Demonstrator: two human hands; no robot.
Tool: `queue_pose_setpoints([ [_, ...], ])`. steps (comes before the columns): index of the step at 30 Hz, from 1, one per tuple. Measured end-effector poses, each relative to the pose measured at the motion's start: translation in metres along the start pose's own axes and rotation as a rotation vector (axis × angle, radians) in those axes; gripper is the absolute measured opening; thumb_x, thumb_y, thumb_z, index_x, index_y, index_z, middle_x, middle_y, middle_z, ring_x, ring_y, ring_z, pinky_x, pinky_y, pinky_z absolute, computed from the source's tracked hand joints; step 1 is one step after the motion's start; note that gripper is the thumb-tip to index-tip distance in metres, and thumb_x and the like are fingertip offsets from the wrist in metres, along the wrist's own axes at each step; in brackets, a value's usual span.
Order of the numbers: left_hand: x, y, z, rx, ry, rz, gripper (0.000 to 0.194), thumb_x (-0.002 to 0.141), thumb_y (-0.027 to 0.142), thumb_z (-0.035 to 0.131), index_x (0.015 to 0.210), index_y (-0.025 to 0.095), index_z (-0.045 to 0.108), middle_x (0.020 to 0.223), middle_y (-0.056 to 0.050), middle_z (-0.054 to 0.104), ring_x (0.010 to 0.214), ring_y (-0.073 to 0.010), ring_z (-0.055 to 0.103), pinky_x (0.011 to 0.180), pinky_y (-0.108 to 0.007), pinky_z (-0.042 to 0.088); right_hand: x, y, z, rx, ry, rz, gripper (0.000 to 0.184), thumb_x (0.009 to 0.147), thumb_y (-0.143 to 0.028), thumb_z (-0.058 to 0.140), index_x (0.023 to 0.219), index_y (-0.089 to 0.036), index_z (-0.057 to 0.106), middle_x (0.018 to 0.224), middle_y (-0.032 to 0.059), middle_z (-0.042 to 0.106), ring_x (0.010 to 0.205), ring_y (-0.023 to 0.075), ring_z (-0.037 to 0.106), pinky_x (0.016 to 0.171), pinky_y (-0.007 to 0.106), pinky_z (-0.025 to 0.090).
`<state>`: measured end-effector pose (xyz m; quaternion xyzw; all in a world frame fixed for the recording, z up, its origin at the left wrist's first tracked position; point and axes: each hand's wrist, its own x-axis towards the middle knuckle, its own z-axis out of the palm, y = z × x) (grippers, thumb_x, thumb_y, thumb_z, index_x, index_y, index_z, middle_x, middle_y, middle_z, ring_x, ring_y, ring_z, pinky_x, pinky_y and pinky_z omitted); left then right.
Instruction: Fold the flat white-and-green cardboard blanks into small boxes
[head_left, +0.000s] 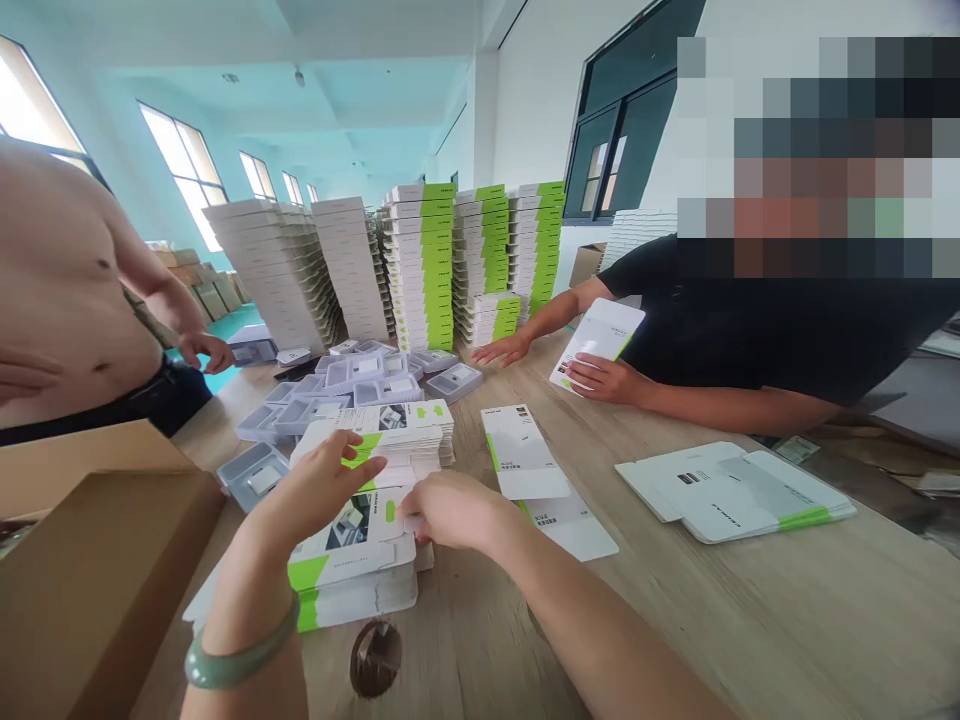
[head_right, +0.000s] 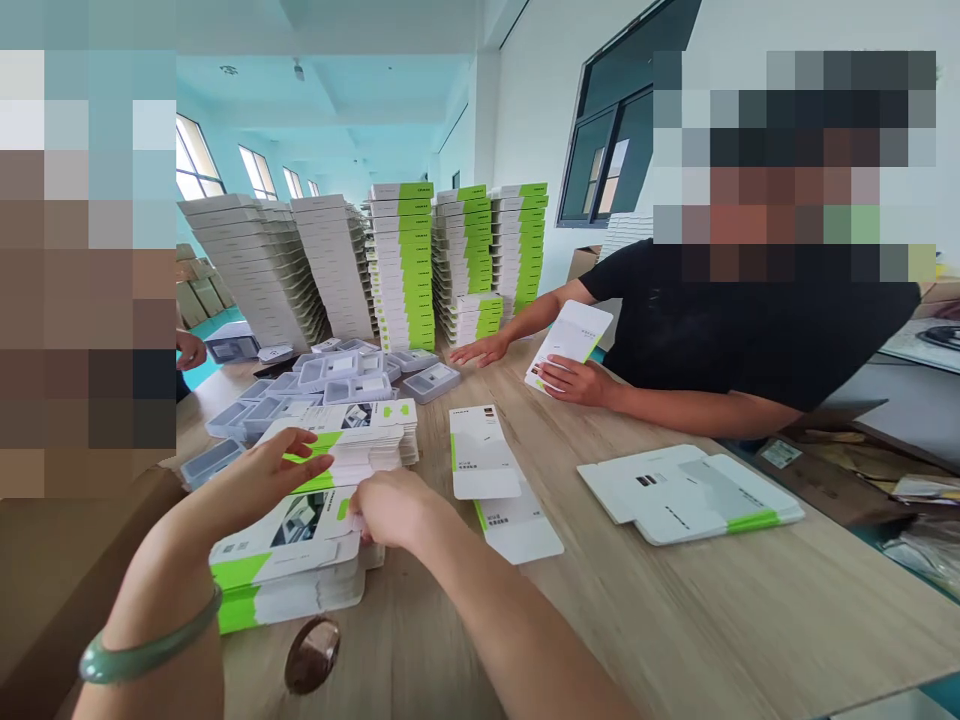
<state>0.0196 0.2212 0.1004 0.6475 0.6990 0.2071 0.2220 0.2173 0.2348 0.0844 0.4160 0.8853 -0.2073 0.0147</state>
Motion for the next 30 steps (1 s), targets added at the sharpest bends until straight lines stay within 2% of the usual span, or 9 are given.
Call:
queue_pose_setpoints([
  [4,0.002,-0.011,-0.001,-0.005,0.041,-0.013,0.078,0.076,0.081,0.050,0.122,0.018,0.059,0.132,-0.023,0.072,0.111,-0.0361,0.075,0.086,-0.043,0.058,0.006,0.009,0.004,0.059,0.004,0.017,0.038,0.075,-0.003,0.076,0.102,-0.028,0.086,0.076,-0.0005,0.083,0.086,0.0224,0.078,0.059,0.024,0.046],
  [8,0.001,-0.018,-0.003,-0.003,0.079,-0.028,0.076,0.077,0.081,0.050,0.121,0.019,0.059,0.131,-0.022,0.072,0.109,-0.0363,0.075,0.078,-0.042,0.058,0.010,0.012,0.007,0.093,0.032,-0.016,0.030,0.077,-0.006,0.078,0.094,-0.029,0.086,0.077,-0.0016,0.083,0.079,0.0210,0.077,0.060,0.024,0.047],
  [11,-0.003,-0.014,-0.005,-0.009,0.081,-0.014,0.077,0.078,0.082,0.051,0.119,0.019,0.062,0.130,-0.021,0.073,0.109,-0.0362,0.075,0.081,-0.041,0.058,0.009,0.012,0.002,0.107,0.141,-0.079,0.025,0.086,-0.006,0.069,0.086,-0.027,0.083,0.084,0.0001,0.084,0.079,0.0207,0.077,0.066,0.025,0.048],
  [16,-0.016,-0.001,-0.016,0.004,0.001,0.009,0.074,0.066,0.075,0.072,0.115,0.020,0.071,0.108,-0.014,0.081,0.090,-0.0354,0.077,0.066,-0.038,0.056,0.007,0.014,-0.007,0.158,0.579,-0.101,0.029,0.098,-0.005,0.050,0.103,-0.021,0.073,0.104,0.0073,0.079,0.101,0.0239,0.073,0.086,0.033,0.050],
  [20,-0.020,0.002,-0.024,-0.095,0.121,0.040,0.047,0.080,0.063,0.064,0.101,0.022,0.074,0.072,-0.004,0.077,0.061,-0.0284,0.070,0.053,-0.036,0.049,0.005,0.020,-0.011,0.263,0.943,-0.071,0.025,0.105,-0.016,0.047,0.128,-0.020,0.057,0.131,0.0136,0.067,0.114,0.0223,0.066,0.095,0.037,0.052],
  [22,-0.021,0.004,-0.026,-0.294,0.183,0.087,0.049,0.083,0.065,0.066,0.105,0.021,0.073,0.081,-0.005,0.081,0.065,-0.0277,0.072,0.057,-0.037,0.054,0.001,0.022,-0.014,0.309,1.199,-0.078,0.031,0.103,-0.022,0.055,0.134,-0.019,0.050,0.137,0.0165,0.060,0.118,0.0242,0.062,0.102,0.043,0.051],
  [25,-0.023,0.011,-0.023,-0.504,0.156,0.128,0.053,0.082,0.067,0.074,0.107,0.020,0.072,0.094,-0.008,0.083,0.073,-0.0270,0.074,0.060,-0.035,0.056,-0.010,0.020,-0.019,0.398,1.488,-0.170,0.016,0.099,-0.025,0.063,0.115,-0.023,0.059,0.115,0.0087,0.068,0.098,0.0221,0.065,0.092,0.040,0.055],
  [27,-0.024,0.018,-0.020,-0.584,0.144,0.157,0.056,0.081,0.068,0.077,0.108,0.020,0.072,0.096,-0.008,0.084,0.078,-0.0269,0.075,0.063,-0.034,0.058,-0.019,0.016,-0.023,0.482,1.417,-0.210,0.006,0.102,-0.028,0.061,0.105,-0.024,0.063,0.099,0.0042,0.071,0.087,0.0199,0.067,0.081,0.035,0.056],
  [30,-0.025,0.023,-0.015,-0.689,0.122,0.208,0.060,0.079,0.069,0.079,0.113,0.021,0.071,0.099,-0.008,0.084,0.082,-0.0266,0.076,0.067,-0.034,0.061,-0.027,0.010,-0.025,0.541,1.263,-0.188,0.016,0.100,-0.030,0.062,0.113,-0.024,0.066,0.110,0.0070,0.072,0.092,0.0208,0.068,0.081,0.034,0.056],
])
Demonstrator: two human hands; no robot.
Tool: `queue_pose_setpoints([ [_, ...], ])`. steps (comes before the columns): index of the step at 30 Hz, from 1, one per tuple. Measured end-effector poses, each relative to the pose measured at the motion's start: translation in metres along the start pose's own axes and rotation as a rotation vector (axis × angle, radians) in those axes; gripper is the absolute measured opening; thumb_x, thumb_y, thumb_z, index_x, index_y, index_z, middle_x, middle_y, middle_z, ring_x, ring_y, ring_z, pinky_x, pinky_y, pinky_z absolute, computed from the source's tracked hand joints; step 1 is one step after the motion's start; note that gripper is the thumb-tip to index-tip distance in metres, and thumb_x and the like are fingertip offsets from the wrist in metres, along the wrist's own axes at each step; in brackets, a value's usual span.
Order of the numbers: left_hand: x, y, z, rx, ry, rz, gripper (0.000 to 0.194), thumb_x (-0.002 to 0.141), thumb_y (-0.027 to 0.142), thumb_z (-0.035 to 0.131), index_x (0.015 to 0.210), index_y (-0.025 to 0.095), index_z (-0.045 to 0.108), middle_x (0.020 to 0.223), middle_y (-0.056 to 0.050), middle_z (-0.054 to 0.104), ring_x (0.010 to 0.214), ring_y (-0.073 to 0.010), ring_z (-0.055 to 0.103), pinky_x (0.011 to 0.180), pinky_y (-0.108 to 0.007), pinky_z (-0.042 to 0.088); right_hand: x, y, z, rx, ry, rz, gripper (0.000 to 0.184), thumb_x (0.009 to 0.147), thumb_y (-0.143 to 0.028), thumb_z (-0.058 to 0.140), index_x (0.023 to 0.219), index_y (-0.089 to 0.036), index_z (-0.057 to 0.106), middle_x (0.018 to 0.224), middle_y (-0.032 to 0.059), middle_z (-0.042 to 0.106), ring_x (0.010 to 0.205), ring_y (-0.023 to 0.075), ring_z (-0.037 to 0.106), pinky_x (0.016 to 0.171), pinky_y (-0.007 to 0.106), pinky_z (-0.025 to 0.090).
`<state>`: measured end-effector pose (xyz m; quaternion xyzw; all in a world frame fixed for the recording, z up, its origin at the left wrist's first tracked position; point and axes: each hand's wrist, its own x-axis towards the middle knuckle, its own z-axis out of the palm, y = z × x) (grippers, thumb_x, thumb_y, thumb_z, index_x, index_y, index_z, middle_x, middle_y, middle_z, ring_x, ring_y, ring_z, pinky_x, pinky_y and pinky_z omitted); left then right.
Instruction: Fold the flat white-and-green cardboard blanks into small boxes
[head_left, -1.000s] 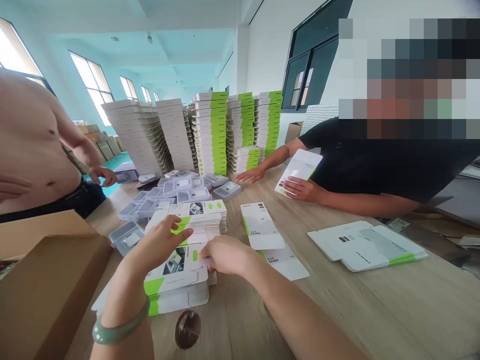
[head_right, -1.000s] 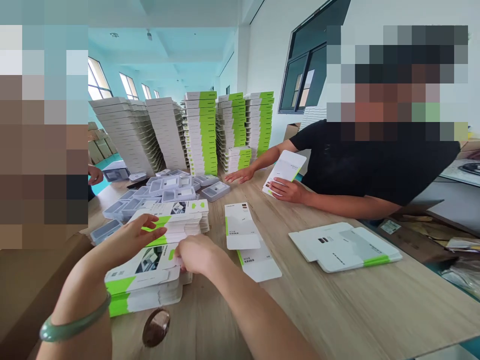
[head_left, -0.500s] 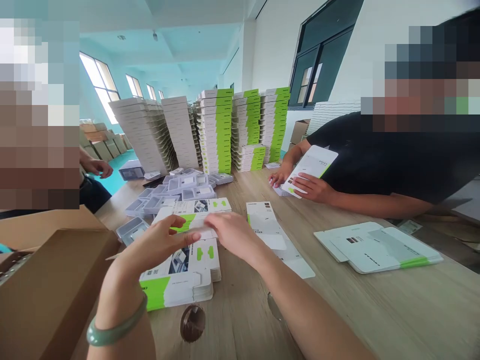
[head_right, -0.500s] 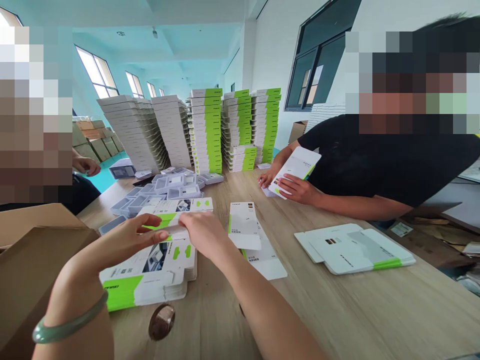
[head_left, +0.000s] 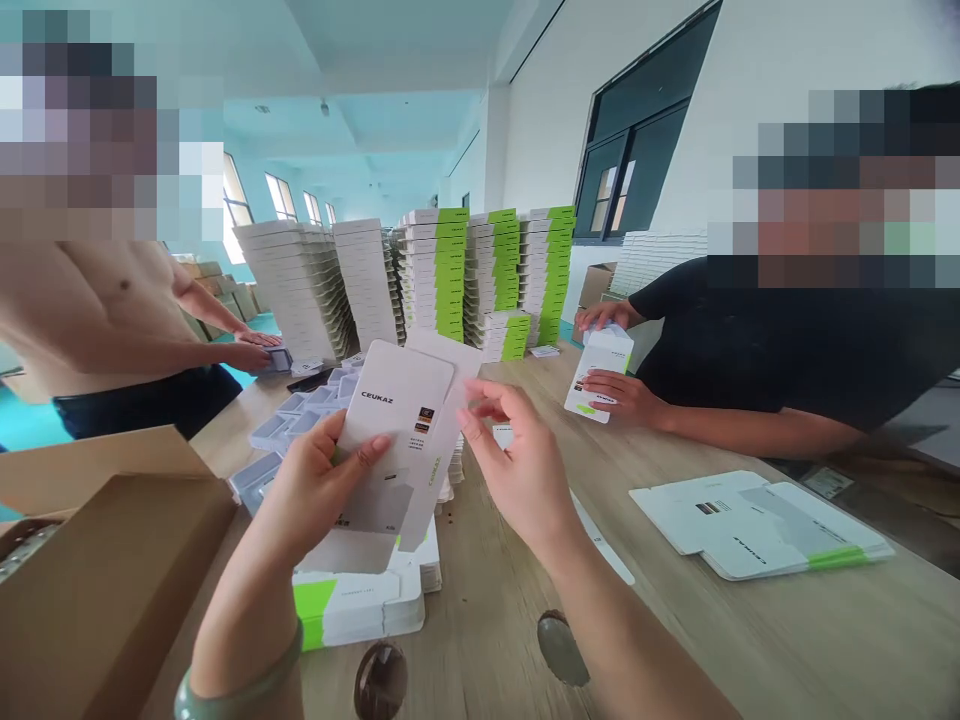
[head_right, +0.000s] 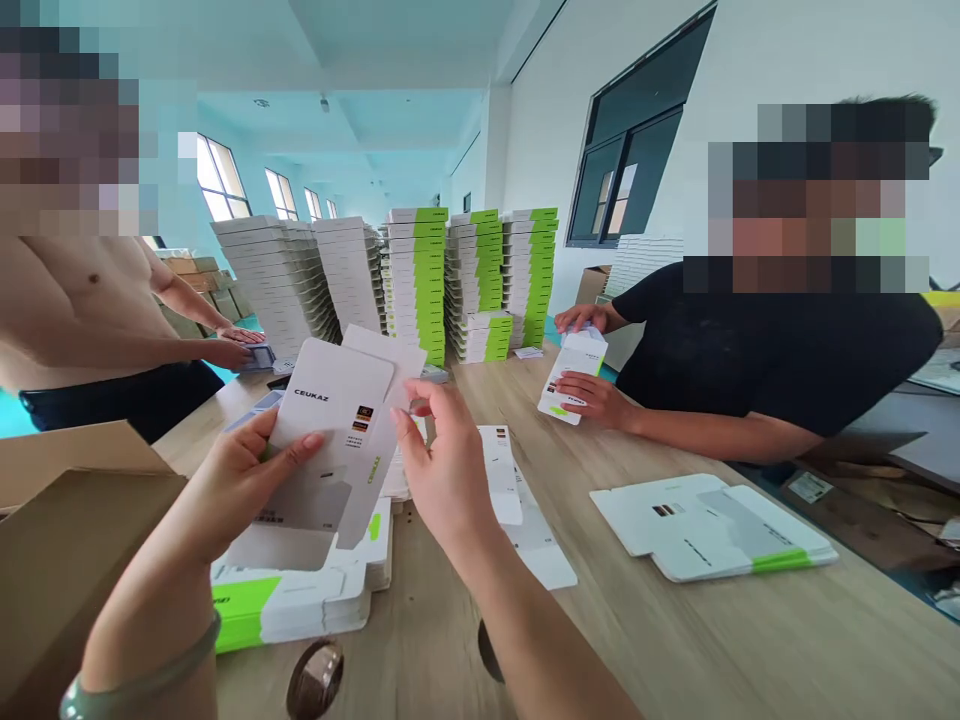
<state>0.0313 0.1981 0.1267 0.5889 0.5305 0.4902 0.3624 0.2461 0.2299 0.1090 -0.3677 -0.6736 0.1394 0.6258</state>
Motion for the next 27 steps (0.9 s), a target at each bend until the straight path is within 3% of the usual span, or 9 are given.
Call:
queue_pose_setpoints([
  [2,0.000,-0.002,0.001,-0.030,-0.045,0.009,0.058,0.078,0.068,0.081,0.113,0.022,0.071,0.098,-0.007,0.084,0.080,-0.0248,0.076,0.067,-0.033,0.061,-0.001,-0.004,-0.002,-0.029,0.008,0.038,0.025,0.094,-0.030,0.065,0.118,-0.024,0.066,0.115,0.0082,0.070,0.097,0.0225,0.065,0.088,0.038,0.055],
  [4,0.000,-0.005,-0.001,-0.021,-0.077,0.016,0.055,0.079,0.066,0.081,0.111,0.023,0.073,0.093,-0.005,0.083,0.076,-0.0225,0.074,0.065,-0.030,0.060,0.001,-0.005,-0.005,-0.028,-0.006,0.128,0.032,0.089,-0.036,0.072,0.118,-0.025,0.066,0.105,0.0053,0.070,0.094,0.0236,0.062,0.091,0.041,0.052],
  [9,-0.001,-0.006,0.001,0.013,-0.105,0.051,0.044,0.079,0.061,0.083,0.100,0.023,0.076,0.082,-0.004,0.081,0.065,-0.0179,0.069,0.055,-0.024,0.054,0.009,-0.008,-0.021,-0.028,-0.235,0.263,0.022,0.083,-0.043,0.075,0.078,-0.025,0.064,0.078,-0.0003,0.063,0.073,0.0192,0.055,0.068,0.032,0.046],
  [12,-0.001,-0.001,0.008,-0.033,-0.213,0.068,0.037,0.084,0.056,0.081,0.102,0.024,0.077,0.083,-0.004,0.080,0.060,-0.0161,0.067,0.049,-0.023,0.051,0.012,-0.009,-0.031,-0.065,-0.272,0.246,0.014,0.087,-0.038,0.070,0.086,-0.025,0.069,0.065,-0.0039,0.055,0.058,0.0167,0.048,0.059,0.031,0.040],
  [15,-0.004,-0.001,0.014,-0.097,-0.499,0.151,0.055,0.080,0.065,0.080,0.118,0.025,0.077,0.098,-0.009,0.081,0.083,-0.0275,0.077,0.068,-0.036,0.064,0.012,-0.008,-0.037,-0.077,-0.296,0.262,0.018,0.090,-0.043,0.068,0.094,-0.025,0.070,0.058,-0.0053,0.051,0.057,0.0183,0.050,0.056,0.030,0.040],
  [18,-0.006,-0.009,0.024,-0.334,-0.763,0.148,0.078,0.073,0.079,0.075,0.128,0.023,0.076,0.113,-0.017,0.080,0.112,-0.0430,0.074,0.088,-0.054,0.064,0.010,-0.008,-0.041,0.034,-0.343,0.270,0.018,0.093,-0.045,0.068,0.098,-0.027,0.068,0.068,-0.0024,0.061,0.064,0.0194,0.060,0.059,0.031,0.046],
  [21,-0.006,-0.017,0.036,-0.546,-0.802,0.043,0.080,0.070,0.079,0.074,0.128,0.023,0.076,0.117,-0.018,0.080,0.115,-0.0456,0.073,0.083,-0.056,0.065,0.010,-0.011,-0.046,0.226,-0.427,0.330,0.022,0.098,-0.049,0.065,0.099,-0.027,0.065,0.078,-0.0020,0.065,0.057,0.0158,0.060,0.055,0.030,0.048],
  [24,-0.001,-0.017,0.042,-0.518,-0.854,0.126,0.066,0.069,0.064,0.085,0.121,0.024,0.079,0.124,-0.014,0.079,0.117,-0.0422,0.073,0.091,-0.052,0.063,0.012,-0.015,-0.050,0.376,-0.463,0.324,0.030,0.097,-0.055,0.068,0.092,-0.025,0.063,0.077,-0.0024,0.061,0.059,0.0145,0.057,0.055,0.029,0.046],
  [27,0.003,-0.013,0.040,-0.477,-0.778,0.208,0.056,0.071,0.055,0.090,0.118,0.026,0.080,0.125,-0.010,0.080,0.119,-0.0378,0.073,0.098,-0.047,0.061,0.014,-0.018,-0.051,0.490,-0.389,0.278,0.033,0.091,-0.053,0.076,0.083,-0.024,0.061,0.074,-0.0030,0.057,0.067,0.0150,0.054,0.059,0.028,0.045],
])
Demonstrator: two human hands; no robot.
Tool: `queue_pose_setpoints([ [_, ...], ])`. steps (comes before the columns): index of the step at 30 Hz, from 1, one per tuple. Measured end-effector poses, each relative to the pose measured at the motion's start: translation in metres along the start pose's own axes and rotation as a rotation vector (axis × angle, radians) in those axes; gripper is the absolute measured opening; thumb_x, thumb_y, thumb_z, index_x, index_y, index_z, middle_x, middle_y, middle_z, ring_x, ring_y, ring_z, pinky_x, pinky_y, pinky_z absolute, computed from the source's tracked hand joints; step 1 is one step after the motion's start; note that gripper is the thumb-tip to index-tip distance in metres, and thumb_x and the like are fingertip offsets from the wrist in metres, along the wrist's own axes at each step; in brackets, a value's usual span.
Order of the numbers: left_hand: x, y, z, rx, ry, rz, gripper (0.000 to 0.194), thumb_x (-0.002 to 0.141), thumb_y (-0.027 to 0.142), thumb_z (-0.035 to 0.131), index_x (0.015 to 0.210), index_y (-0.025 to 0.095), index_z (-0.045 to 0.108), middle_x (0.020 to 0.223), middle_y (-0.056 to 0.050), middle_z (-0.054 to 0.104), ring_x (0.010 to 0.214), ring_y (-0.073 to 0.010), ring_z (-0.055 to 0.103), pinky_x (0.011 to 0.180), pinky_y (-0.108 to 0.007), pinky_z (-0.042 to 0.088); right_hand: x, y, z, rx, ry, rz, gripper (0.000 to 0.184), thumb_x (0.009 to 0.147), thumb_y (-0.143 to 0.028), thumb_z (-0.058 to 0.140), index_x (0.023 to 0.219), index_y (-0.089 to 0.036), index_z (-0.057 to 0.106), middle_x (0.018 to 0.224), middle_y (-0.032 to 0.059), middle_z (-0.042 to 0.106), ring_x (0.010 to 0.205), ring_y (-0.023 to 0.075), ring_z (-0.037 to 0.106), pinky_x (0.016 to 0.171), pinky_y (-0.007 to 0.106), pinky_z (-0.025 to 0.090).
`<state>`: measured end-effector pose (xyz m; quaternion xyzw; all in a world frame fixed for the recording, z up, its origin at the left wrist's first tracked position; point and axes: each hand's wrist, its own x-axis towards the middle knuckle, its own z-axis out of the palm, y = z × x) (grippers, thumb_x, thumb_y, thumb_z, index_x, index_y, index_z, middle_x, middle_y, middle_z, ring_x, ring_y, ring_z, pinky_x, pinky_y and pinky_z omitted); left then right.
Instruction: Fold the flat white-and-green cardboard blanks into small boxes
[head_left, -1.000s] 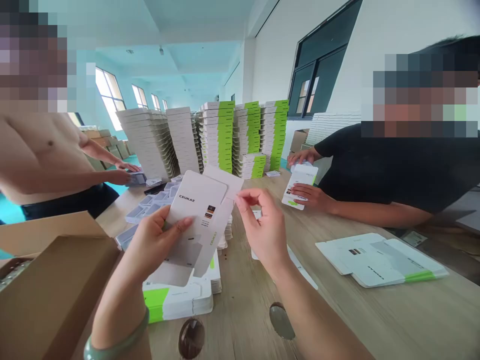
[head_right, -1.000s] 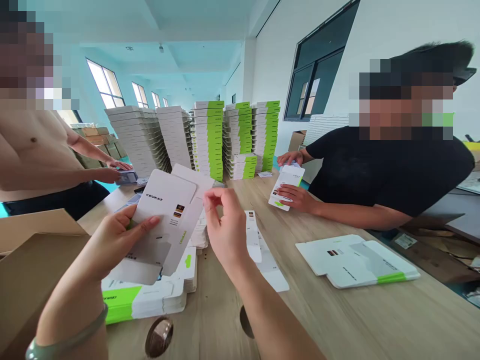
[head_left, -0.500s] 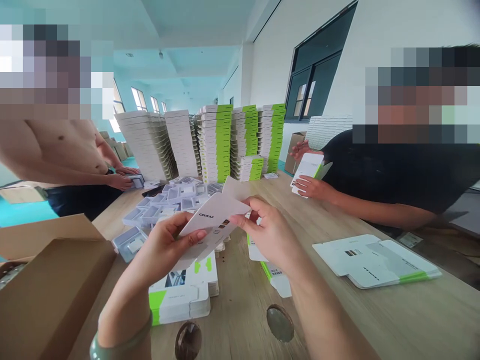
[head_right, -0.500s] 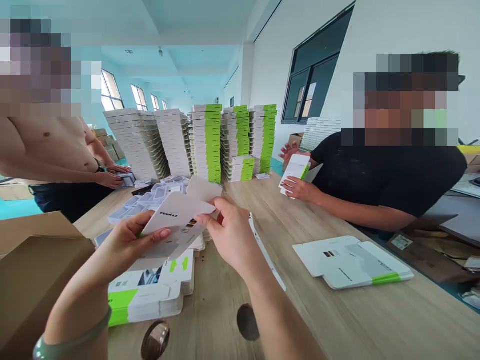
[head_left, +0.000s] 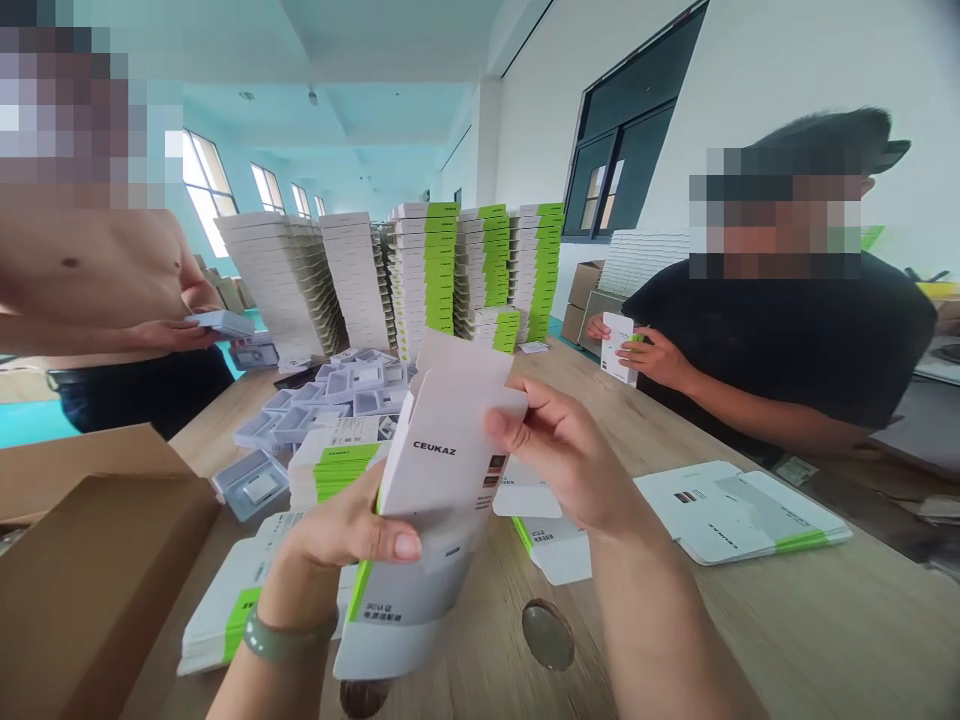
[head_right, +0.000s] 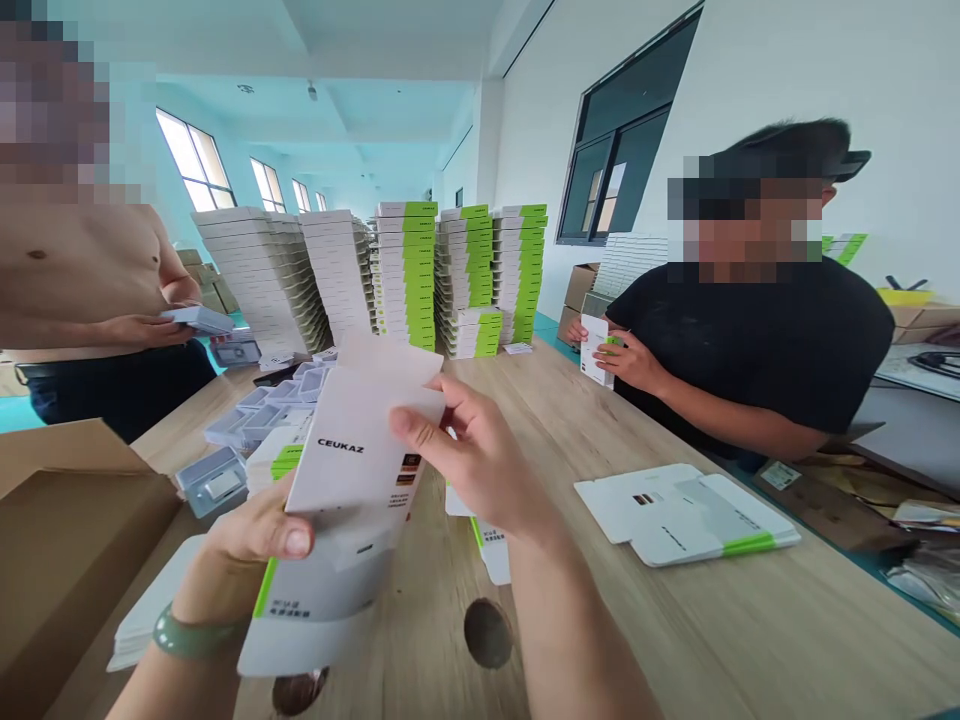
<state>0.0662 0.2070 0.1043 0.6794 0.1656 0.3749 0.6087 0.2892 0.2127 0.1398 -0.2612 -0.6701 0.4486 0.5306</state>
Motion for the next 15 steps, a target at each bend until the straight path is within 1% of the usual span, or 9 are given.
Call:
queue_pose_setpoints([
  [2,-0.001,0.001,0.000,0.033,0.109,-0.019,0.052,0.074,0.050,0.092,0.119,0.025,0.079,0.119,-0.009,0.082,0.114,-0.0341,0.076,0.093,-0.041,0.063,0.002,0.001,0.001,0.048,0.109,-0.041,0.030,0.087,-0.049,0.082,0.093,-0.027,0.063,0.085,-0.0021,0.061,0.075,0.0160,0.057,0.065,0.028,0.049],
  [3,-0.002,0.001,0.000,0.023,0.181,-0.046,0.050,0.076,0.048,0.091,0.119,0.025,0.079,0.116,-0.009,0.083,0.107,-0.0317,0.078,0.088,-0.038,0.065,0.003,0.003,0.001,0.054,0.185,-0.063,0.034,0.084,-0.047,0.085,0.104,-0.030,0.064,0.097,-0.0010,0.064,0.082,0.0168,0.059,0.071,0.030,0.052],
  [5,-0.001,0.000,0.002,-0.042,0.334,-0.107,0.048,0.079,0.049,0.089,0.118,0.023,0.078,0.108,-0.010,0.084,0.093,-0.0290,0.081,0.076,-0.035,0.066,0.006,0.009,0.000,0.063,0.304,-0.059,0.055,0.081,-0.048,0.088,0.127,-0.037,0.060,0.127,0.0012,0.062,0.101,0.0185,0.063,0.087,0.033,0.055],
  [6,0.000,0.000,0.003,-0.078,0.413,-0.126,0.050,0.079,0.051,0.089,0.118,0.021,0.078,0.106,-0.011,0.084,0.088,-0.0290,0.081,0.073,-0.036,0.067,0.008,0.012,0.000,0.082,0.312,-0.011,0.061,0.082,-0.051,0.087,0.134,-0.039,0.057,0.138,0.0018,0.059,0.111,0.0197,0.063,0.094,0.035,0.054],
  [7,0.002,-0.001,0.004,-0.105,0.487,-0.136,0.055,0.077,0.054,0.089,0.118,0.019,0.077,0.106,-0.012,0.084,0.087,-0.0300,0.081,0.073,-0.037,0.067,0.010,0.015,-0.001,0.113,0.266,0.071,0.062,0.084,-0.056,0.084,0.137,-0.038,0.057,0.144,0.0029,0.058,0.119,0.0214,0.062,0.098,0.036,0.054],
  [9,0.007,-0.002,0.005,-0.096,0.593,-0.141,0.063,0.074,0.060,0.089,0.118,0.017,0.076,0.107,-0.015,0.084,0.089,-0.0322,0.081,0.075,-0.040,0.067,0.013,0.022,0.000,0.198,0.062,0.280,0.056,0.088,-0.063,0.076,0.134,-0.033,0.063,0.144,0.0059,0.064,0.125,0.0259,0.063,0.100,0.040,0.054],
  [11,0.013,-0.003,0.006,0.058,0.677,-0.120,0.067,0.076,0.069,0.083,0.116,0.015,0.076,0.107,-0.015,0.084,0.091,-0.0329,0.080,0.077,-0.041,0.066,0.014,0.029,0.005,0.282,-0.111,0.405,0.050,0.090,-0.063,0.073,0.127,-0.030,0.068,0.135,0.0071,0.072,0.121,0.0283,0.067,0.100,0.044,0.055],
  [13,0.018,-0.006,0.008,0.273,0.771,-0.070,0.068,0.078,0.075,0.075,0.109,0.015,0.078,0.104,-0.015,0.084,0.094,-0.0341,0.078,0.078,-0.042,0.064,0.014,0.035,0.015,0.288,-0.116,0.393,0.043,0.092,-0.059,0.072,0.123,-0.029,0.070,0.127,0.0057,0.076,0.116,0.0276,0.070,0.104,0.046,0.054],
  [15,0.022,-0.008,0.011,0.430,0.876,-0.024,0.068,0.080,0.078,0.069,0.103,0.015,0.078,0.101,-0.014,0.083,0.097,-0.0358,0.075,0.080,-0.043,0.060,0.014,0.040,0.027,0.160,0.016,0.301,0.037,0.095,-0.056,0.069,0.120,-0.029,0.070,0.120,0.0048,0.078,0.114,0.0269,0.070,0.107,0.047,0.052],
])
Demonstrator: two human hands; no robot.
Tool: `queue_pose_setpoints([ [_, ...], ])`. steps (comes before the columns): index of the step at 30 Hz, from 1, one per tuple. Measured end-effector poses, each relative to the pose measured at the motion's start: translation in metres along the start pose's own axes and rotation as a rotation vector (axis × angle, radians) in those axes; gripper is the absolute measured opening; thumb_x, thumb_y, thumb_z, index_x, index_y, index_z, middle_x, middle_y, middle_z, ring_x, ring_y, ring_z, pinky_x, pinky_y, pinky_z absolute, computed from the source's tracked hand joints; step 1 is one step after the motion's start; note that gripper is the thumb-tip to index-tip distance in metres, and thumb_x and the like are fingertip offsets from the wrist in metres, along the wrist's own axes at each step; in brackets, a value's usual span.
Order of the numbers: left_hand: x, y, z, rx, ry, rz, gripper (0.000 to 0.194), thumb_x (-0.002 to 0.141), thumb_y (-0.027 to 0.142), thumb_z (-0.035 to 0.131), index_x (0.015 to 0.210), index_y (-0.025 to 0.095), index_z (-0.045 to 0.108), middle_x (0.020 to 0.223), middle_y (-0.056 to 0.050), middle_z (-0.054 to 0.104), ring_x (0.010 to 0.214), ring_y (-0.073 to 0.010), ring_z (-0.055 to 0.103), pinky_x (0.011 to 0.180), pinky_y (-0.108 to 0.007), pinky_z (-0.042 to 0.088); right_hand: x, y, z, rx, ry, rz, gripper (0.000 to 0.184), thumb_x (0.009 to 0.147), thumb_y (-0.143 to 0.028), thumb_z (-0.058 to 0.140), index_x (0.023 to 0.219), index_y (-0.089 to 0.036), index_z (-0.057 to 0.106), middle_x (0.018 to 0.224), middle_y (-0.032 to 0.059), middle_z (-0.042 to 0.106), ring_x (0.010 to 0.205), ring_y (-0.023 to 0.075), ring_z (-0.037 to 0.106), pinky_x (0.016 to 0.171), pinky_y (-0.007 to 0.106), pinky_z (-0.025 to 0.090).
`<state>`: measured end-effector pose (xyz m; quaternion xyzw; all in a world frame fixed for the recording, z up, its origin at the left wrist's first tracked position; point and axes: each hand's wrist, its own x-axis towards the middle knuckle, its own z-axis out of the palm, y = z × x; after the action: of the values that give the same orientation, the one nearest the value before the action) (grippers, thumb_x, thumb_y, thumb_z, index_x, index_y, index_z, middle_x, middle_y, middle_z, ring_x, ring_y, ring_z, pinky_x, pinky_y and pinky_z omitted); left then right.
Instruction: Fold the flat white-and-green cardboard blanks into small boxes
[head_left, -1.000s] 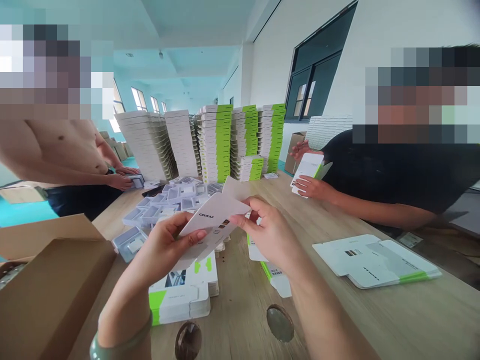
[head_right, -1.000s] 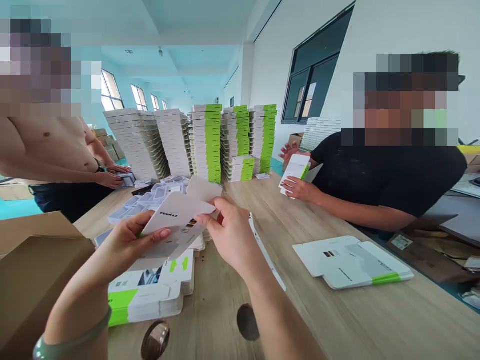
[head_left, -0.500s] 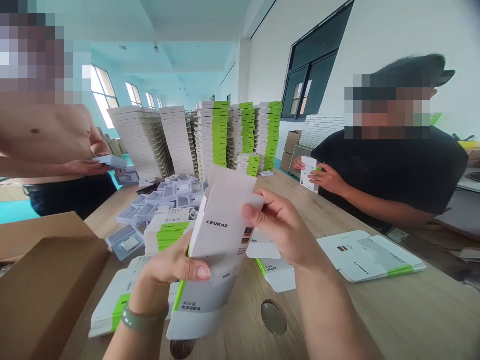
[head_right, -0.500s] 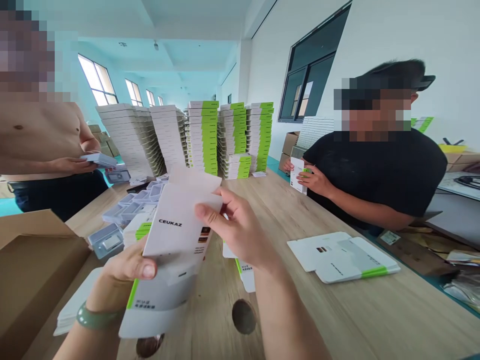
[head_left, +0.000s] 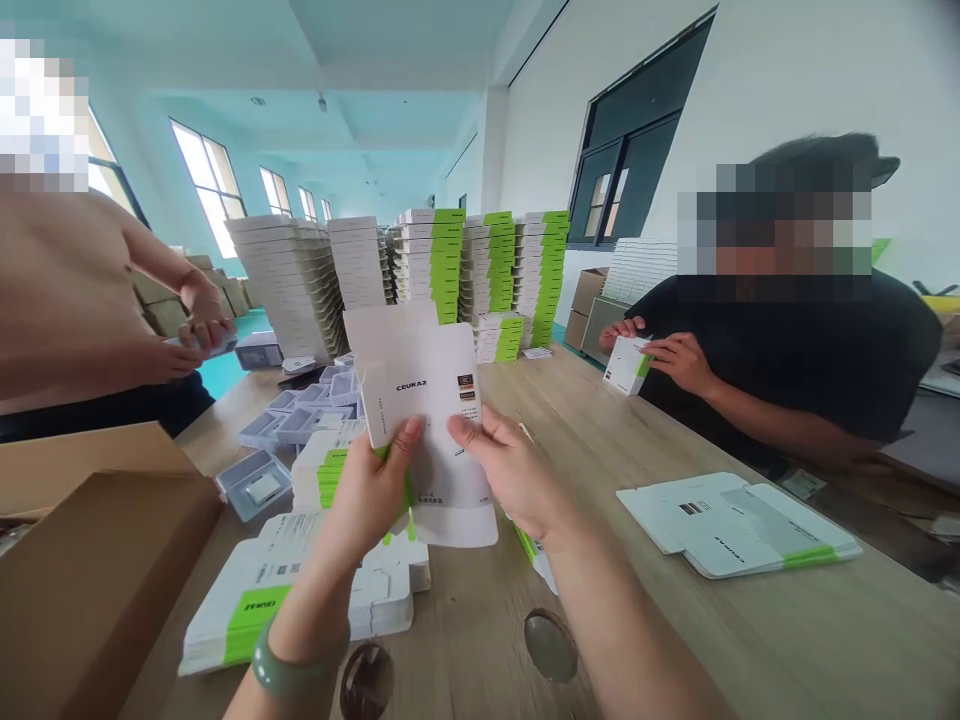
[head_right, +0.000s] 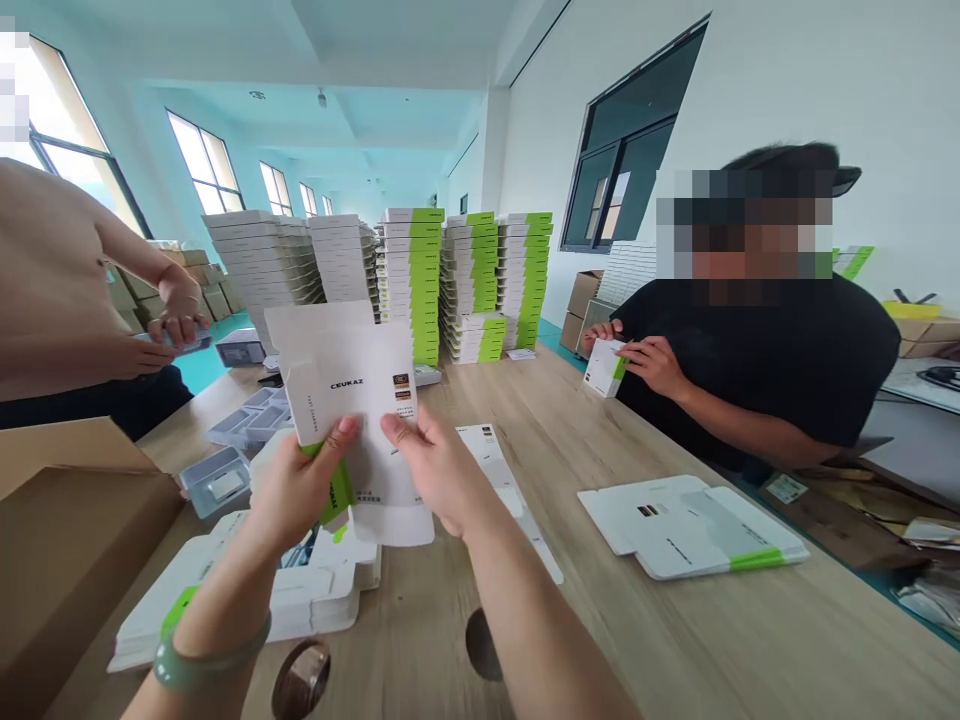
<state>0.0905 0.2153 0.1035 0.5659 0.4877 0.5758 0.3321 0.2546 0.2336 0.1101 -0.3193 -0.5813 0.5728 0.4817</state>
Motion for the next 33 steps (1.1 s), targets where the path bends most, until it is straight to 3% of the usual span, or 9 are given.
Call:
queue_pose_setpoints([
  [3,-0.001,0.001,0.005,0.056,0.100,0.023,0.059,0.086,0.073,0.067,0.100,0.016,0.076,0.098,-0.012,0.083,0.100,-0.0351,0.073,0.080,-0.041,0.056,0.000,0.003,0.009,-0.232,0.172,-0.150,0.035,0.100,-0.056,0.060,0.118,-0.027,0.070,0.108,0.0059,0.079,0.110,0.0284,0.069,0.107,0.049,0.051],
  [10,-0.001,0.004,0.004,0.041,0.194,0.083,0.047,0.080,0.058,0.081,0.104,0.021,0.064,0.099,-0.007,0.080,0.075,-0.0200,0.070,0.063,-0.030,0.054,0.003,-0.001,-0.008,-0.275,0.124,-0.075,0.031,0.100,-0.055,0.059,0.109,-0.027,0.069,0.101,0.0050,0.079,0.091,0.0260,0.073,0.083,0.042,0.060],
  [14,-0.004,0.002,0.004,0.097,0.241,0.062,0.034,0.086,0.051,0.077,0.097,0.023,0.062,0.086,-0.003,0.076,0.066,-0.0169,0.064,0.057,-0.027,0.047,0.005,0.002,-0.003,-0.415,0.245,-0.193,0.030,0.101,-0.048,0.058,0.117,-0.026,0.068,0.105,0.0070,0.080,0.101,0.0278,0.073,0.092,0.044,0.057],
  [17,-0.006,0.004,0.003,0.079,0.205,0.058,0.044,0.085,0.053,0.078,0.110,0.022,0.059,0.095,-0.005,0.078,0.069,-0.0175,0.066,0.057,-0.028,0.050,0.002,0.001,-0.001,-0.375,0.196,-0.153,0.033,0.101,-0.049,0.059,0.124,-0.026,0.065,0.116,0.0089,0.079,0.114,0.0293,0.072,0.100,0.047,0.055],
  [20,-0.006,0.009,0.001,0.003,0.145,0.036,0.082,0.079,0.055,0.084,0.143,0.024,0.043,0.123,-0.011,0.074,0.073,-0.0174,0.071,0.058,-0.029,0.056,0.000,-0.004,-0.004,-0.212,0.082,-0.128,0.038,0.100,-0.048,0.064,0.132,-0.029,0.059,0.133,0.0078,0.074,0.122,0.0272,0.070,0.104,0.047,0.055],
  [22,-0.006,0.010,-0.001,-0.073,0.037,0.008,0.098,0.075,0.053,0.087,0.153,0.025,0.033,0.127,-0.013,0.072,0.078,-0.0193,0.074,0.062,-0.031,0.060,-0.001,-0.008,-0.007,-0.120,0.057,-0.174,0.043,0.100,-0.046,0.066,0.139,-0.031,0.054,0.145,0.0075,0.068,0.127,0.0258,0.067,0.106,0.045,0.056],
  [26,-0.008,0.010,-0.005,-0.143,-0.202,-0.058,0.100,0.079,0.047,0.087,0.158,0.026,0.029,0.119,-0.011,0.076,0.083,-0.0210,0.076,0.069,-0.033,0.063,-0.003,-0.014,-0.012,-0.191,0.170,-0.327,0.053,0.102,-0.047,0.063,0.149,-0.033,0.046,0.158,0.0058,0.057,0.137,0.0242,0.059,0.114,0.043,0.050],
  [30,-0.013,0.012,-0.007,-0.101,-0.200,0.072,0.096,0.090,0.045,0.079,0.165,0.037,0.019,0.130,-0.009,0.071,0.085,-0.0191,0.076,0.070,-0.031,0.064,-0.012,-0.022,-0.016,-0.275,0.108,-0.389,0.044,0.103,-0.044,0.065,0.142,-0.033,0.049,0.145,0.0052,0.066,0.130,0.0233,0.063,0.110,0.040,0.051],
  [33,-0.019,0.019,-0.010,-0.035,-0.214,0.203,0.083,0.094,0.042,0.077,0.162,0.044,0.030,0.136,-0.006,0.069,0.093,-0.0208,0.078,0.078,-0.033,0.066,-0.028,-0.035,-0.020,-0.347,0.082,-0.419,0.032,0.104,-0.045,0.064,0.131,-0.033,0.053,0.134,0.0051,0.070,0.122,0.0234,0.067,0.100,0.037,0.056],
])
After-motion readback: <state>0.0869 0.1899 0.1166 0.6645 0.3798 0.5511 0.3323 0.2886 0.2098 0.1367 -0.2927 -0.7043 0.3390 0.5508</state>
